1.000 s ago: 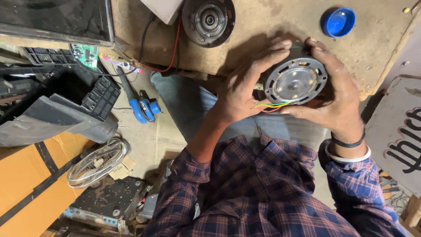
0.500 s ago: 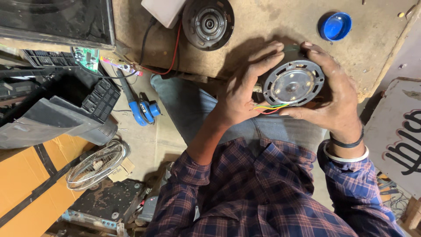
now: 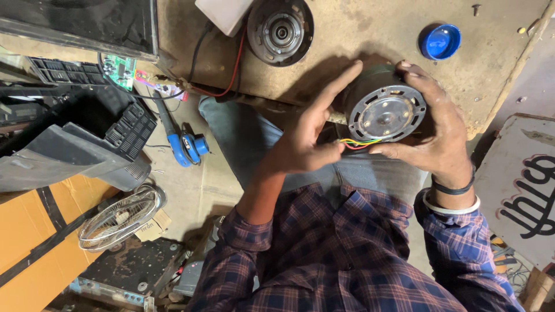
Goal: The person disassembles a small electric motor, removes the rotor, and applies a substance from a blue cap to the stator windings. The person then reinserts the rotor and reassembles the motor housing.
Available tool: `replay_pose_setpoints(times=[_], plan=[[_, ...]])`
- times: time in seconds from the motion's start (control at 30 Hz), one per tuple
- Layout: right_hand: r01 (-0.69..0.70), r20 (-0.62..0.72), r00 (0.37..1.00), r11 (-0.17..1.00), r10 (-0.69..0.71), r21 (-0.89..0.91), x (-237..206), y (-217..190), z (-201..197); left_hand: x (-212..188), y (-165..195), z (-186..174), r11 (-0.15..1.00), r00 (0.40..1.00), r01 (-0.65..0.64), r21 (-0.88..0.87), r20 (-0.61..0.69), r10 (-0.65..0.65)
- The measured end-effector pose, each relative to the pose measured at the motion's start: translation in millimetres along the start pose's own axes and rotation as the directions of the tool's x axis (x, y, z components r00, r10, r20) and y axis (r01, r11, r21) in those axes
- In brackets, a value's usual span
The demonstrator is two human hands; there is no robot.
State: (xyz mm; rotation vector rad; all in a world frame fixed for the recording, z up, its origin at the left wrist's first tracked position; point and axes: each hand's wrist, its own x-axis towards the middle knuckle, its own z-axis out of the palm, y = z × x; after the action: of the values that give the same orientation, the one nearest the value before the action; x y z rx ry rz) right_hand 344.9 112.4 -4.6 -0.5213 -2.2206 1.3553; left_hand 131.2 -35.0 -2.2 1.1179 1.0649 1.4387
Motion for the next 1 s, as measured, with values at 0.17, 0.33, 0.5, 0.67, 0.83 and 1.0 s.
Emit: replay_pose_setpoints(times=[0.17, 0.33, 0.5, 0.67, 0.83, 1.0], plan=[[0.02, 0.015, 1.0, 0.999, -0.019, -0.041, 0.9, 0.9, -0.4, 7.2, 1.5, 8.9, 0.984, 0.996, 0.063, -0.168, -0.052, -0.073], [0.033, 0.024, 0.999, 0.999, -0.032, -0.041, 5.9, -6.5, -1.1, 15.0, 0.0, 24.4, 0.986, 0.948, 0.167, 0.016, -0.278, -0.156], [-0.158, -0.111, 0.976, 0.956, 0.19, 0.246, 1.5, -20.8, 1.8, 12.1, -0.5, 20.6, 0.993, 0.957, 0.113, 0.039, -0.272, -0.099], [-0.354, -0.046, 0.933, 0.932, 0.358, 0.084, -9.7, -29.3, -6.6, 2.2, 1.8, 28.2, 0.996, 0.964, 0.018, 0.091, -0.265, 0.007], [-0.311, -0.03, 0.944, 0.919, 0.328, 0.243, -18.6, -28.1, -2.7, -12.0, 8.5, 27.9, 0.933, 0.971, 0.032, 0.359, -0.234, 0.056], [-0.265, -0.073, 0.96, 0.96, 0.272, 0.093, -26.4, -27.1, 3.7, -25.4, 6.5, 32.1, 0.988, 0.966, 0.126, 0.087, -0.236, -0.102]])
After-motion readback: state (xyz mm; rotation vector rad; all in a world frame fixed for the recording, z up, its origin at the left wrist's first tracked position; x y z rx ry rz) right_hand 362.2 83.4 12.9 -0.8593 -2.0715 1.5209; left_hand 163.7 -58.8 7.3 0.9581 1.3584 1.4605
